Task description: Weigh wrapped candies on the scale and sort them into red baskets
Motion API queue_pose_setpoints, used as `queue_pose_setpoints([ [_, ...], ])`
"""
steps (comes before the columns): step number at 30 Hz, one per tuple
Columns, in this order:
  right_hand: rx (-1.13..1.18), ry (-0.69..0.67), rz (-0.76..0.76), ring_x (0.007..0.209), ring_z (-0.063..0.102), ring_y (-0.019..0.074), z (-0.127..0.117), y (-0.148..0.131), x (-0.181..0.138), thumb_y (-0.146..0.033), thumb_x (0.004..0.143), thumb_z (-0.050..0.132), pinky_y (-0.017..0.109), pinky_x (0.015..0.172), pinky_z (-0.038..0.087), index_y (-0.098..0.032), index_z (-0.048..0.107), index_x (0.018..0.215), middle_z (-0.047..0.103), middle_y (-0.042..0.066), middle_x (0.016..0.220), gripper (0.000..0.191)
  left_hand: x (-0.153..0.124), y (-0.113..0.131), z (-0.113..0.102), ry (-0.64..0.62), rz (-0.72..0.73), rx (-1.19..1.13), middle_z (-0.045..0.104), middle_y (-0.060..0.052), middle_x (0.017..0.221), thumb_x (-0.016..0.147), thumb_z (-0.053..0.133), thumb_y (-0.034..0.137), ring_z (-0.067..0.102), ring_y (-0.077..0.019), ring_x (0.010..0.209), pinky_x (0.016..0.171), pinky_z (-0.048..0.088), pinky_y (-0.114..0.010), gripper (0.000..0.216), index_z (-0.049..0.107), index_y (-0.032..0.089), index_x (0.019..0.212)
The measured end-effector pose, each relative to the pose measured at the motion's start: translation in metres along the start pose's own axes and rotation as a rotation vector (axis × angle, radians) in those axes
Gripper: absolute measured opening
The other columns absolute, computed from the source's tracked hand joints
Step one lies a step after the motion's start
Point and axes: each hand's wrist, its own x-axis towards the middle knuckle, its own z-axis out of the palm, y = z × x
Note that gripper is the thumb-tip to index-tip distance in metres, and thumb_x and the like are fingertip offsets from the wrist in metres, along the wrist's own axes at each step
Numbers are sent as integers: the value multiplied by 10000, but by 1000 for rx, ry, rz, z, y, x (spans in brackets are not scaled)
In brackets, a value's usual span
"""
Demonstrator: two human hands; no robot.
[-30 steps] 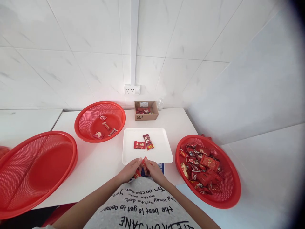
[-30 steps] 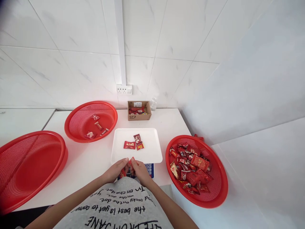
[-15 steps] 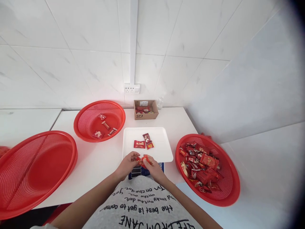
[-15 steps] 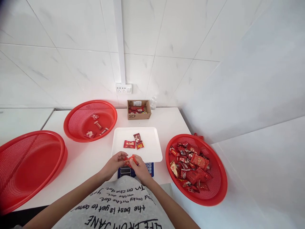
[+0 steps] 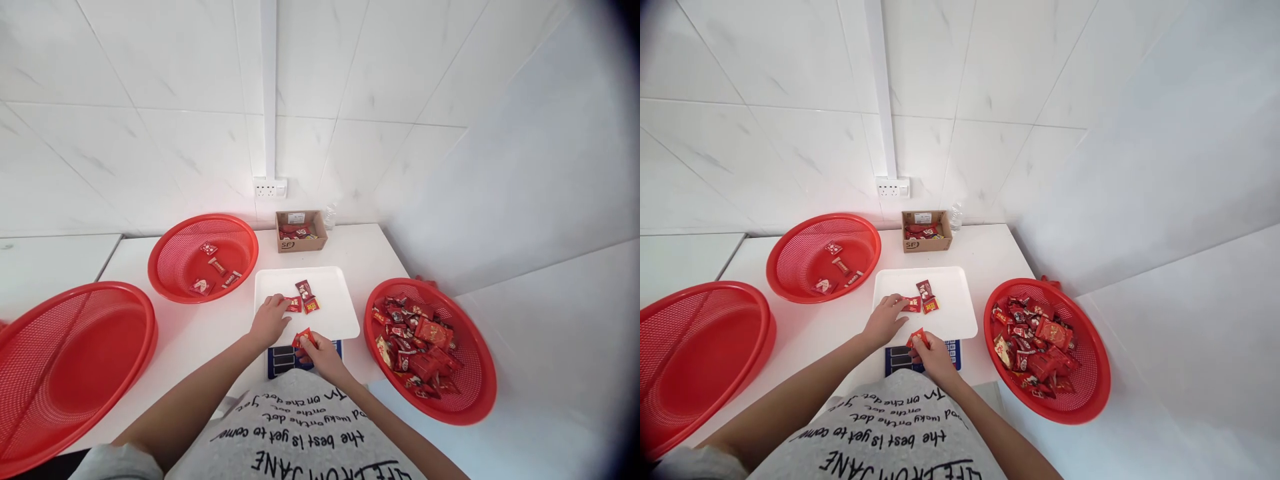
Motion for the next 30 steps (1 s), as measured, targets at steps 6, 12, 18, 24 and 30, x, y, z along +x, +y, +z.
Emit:
queue_pose_setpoints([
  [6, -11, 14, -5, 677, 582, 157, -1, 3, -3, -622, 696, 501, 283, 598, 485, -176, 557, 768, 612, 51, 798, 455, 22, 0, 2, -70, 51, 200, 501, -77, 1132, 782, 531, 197, 435, -244, 1053, 882, 372, -366, 362, 514, 234, 1142],
  [12, 0, 44, -17, 675, 589, 159, -1, 7, -3, -672, 673, 490, 279, 581, 482, -175, 570, 776, 626, 59, 813, 514, 32, -7, -1, -58, -59, 4, 534, -83, 1069, 830, 429, 173, 458, -226, 1043, 891, 352, -356, 244, 554, 209, 1036],
  [18, 28, 60, -22, 675, 578, 162, -2, 9, -1, -665, 668, 502, 285, 583, 474, -174, 577, 792, 616, 55, 784, 513, 28, -14, -4, -34, -183, -169, 613, -78, 949, 860, 365, 228, 569, -195, 870, 736, 422, -304, 263, 491, 187, 1087],
  [24, 11, 51, -1, 668, 566, 161, -1, 9, -1, -646, 678, 504, 287, 582, 463, -167, 575, 804, 602, 48, 753, 501, 24, -19, 3, -7, -268, -319, 548, -84, 1126, 803, 467, 193, 597, -139, 790, 711, 432, -256, 494, 332, 203, 1278],
  [30, 8, 54, -5, 677, 575, 163, -2, 9, -2, -630, 690, 501, 282, 576, 459, -173, 568, 793, 609, 50, 778, 473, 18, -8, -1, 59, -145, 29, 420, -88, 1282, 828, 461, 300, 519, -237, 1052, 813, 424, -337, 464, 375, 274, 1284],
])
